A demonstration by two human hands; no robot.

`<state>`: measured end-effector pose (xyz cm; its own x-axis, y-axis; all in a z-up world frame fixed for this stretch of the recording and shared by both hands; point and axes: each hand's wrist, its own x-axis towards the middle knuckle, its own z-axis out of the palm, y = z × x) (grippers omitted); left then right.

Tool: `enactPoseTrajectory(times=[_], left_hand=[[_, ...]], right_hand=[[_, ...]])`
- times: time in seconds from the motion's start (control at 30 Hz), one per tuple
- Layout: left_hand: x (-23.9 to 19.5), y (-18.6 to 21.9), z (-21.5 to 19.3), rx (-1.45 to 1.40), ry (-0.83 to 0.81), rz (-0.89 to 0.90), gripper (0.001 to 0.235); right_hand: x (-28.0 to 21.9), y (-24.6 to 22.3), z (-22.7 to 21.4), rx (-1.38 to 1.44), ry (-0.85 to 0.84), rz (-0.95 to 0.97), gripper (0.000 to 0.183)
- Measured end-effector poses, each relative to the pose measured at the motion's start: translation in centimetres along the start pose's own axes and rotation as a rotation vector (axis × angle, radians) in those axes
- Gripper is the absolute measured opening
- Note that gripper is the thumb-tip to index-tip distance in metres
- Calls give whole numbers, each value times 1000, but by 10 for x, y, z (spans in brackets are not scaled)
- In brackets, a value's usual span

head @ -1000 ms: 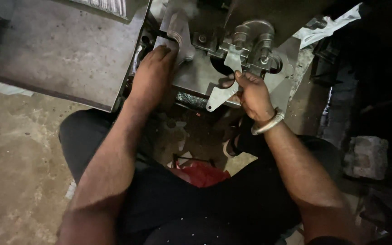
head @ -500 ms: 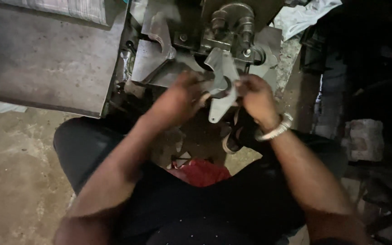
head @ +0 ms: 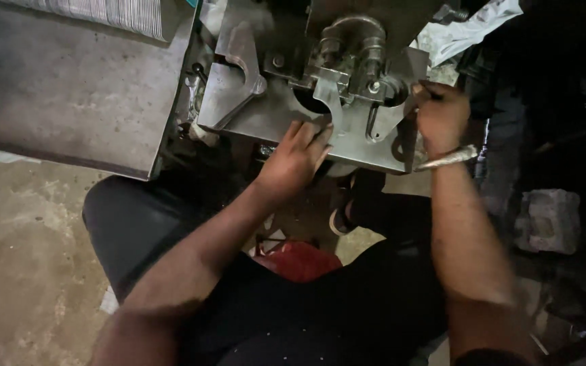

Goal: The recorder is placing metal plates into a press machine, processing them, and removing them.

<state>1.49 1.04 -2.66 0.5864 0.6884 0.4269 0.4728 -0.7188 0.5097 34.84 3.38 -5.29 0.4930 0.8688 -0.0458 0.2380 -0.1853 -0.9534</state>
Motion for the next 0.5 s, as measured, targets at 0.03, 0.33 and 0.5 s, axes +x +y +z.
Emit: enactPoseTrajectory(times=[0.03,0.33,0.5], left_hand=[[0,-3,1,238,4,133,44],[-3,4,-9,-22,11,35,45],[-2,3,-7,68,55,50,44]], right_hand=[[0,-2,4,-243,95,-227,18],[-43,-32,24,-796,387,-582,20],[-107,-81,50,-598,23,-569,24]])
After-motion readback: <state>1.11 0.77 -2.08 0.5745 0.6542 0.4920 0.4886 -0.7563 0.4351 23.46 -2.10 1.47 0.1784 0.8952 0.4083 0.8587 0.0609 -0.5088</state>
